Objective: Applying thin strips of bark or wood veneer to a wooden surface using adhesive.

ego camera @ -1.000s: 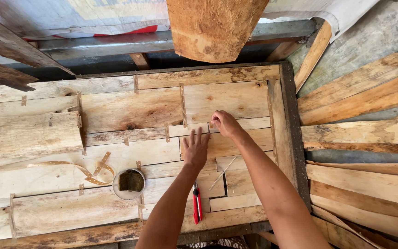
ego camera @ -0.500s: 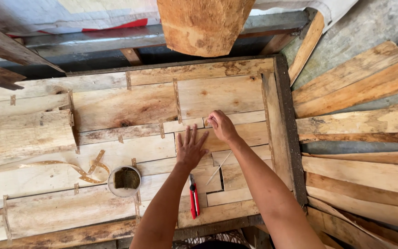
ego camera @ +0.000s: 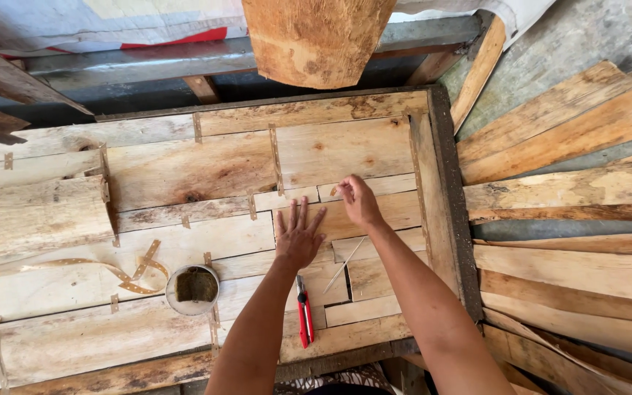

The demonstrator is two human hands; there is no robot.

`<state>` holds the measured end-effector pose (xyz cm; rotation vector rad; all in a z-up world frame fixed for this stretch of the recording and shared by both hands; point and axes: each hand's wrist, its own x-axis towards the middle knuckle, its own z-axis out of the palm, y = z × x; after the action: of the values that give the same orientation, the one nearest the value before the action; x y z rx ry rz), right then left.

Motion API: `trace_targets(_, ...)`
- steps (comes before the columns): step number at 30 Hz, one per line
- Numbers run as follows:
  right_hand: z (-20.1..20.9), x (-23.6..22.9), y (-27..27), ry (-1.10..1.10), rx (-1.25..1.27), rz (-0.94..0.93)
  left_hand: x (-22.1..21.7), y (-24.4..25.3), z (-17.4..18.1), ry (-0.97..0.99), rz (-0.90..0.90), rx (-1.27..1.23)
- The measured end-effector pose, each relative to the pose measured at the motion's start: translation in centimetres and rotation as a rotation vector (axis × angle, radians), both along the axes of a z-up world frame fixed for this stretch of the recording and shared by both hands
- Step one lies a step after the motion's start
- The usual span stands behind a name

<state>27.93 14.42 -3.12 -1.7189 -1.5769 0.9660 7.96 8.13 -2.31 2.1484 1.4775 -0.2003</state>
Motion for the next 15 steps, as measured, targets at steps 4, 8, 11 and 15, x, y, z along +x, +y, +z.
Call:
trace_targets(4, -1.5, 0.2, -0.6, 0.096, 0.045, 0.048, 0.1, 0.1, 0.2, 0.011, 0.003, -0.01)
trace_targets(8, -1.6, 0.1, -0.4, 0.049, 0.015, 0.072, 0.2, -0.1, 0.4, -0.001, 0.029, -0.014)
trace_targets(11, -2.6, 0.7, 0.3, -0.007, -0.008, 0.113, 0.0, -0.1, 0.0, -0.017, 0.039, 0.0)
trace_targets(15, -3.8, 2.0, 1.3, 0.016, -0.118, 0.131, 0.0, -0.1, -0.1, -0.049, 0.044, -0.001)
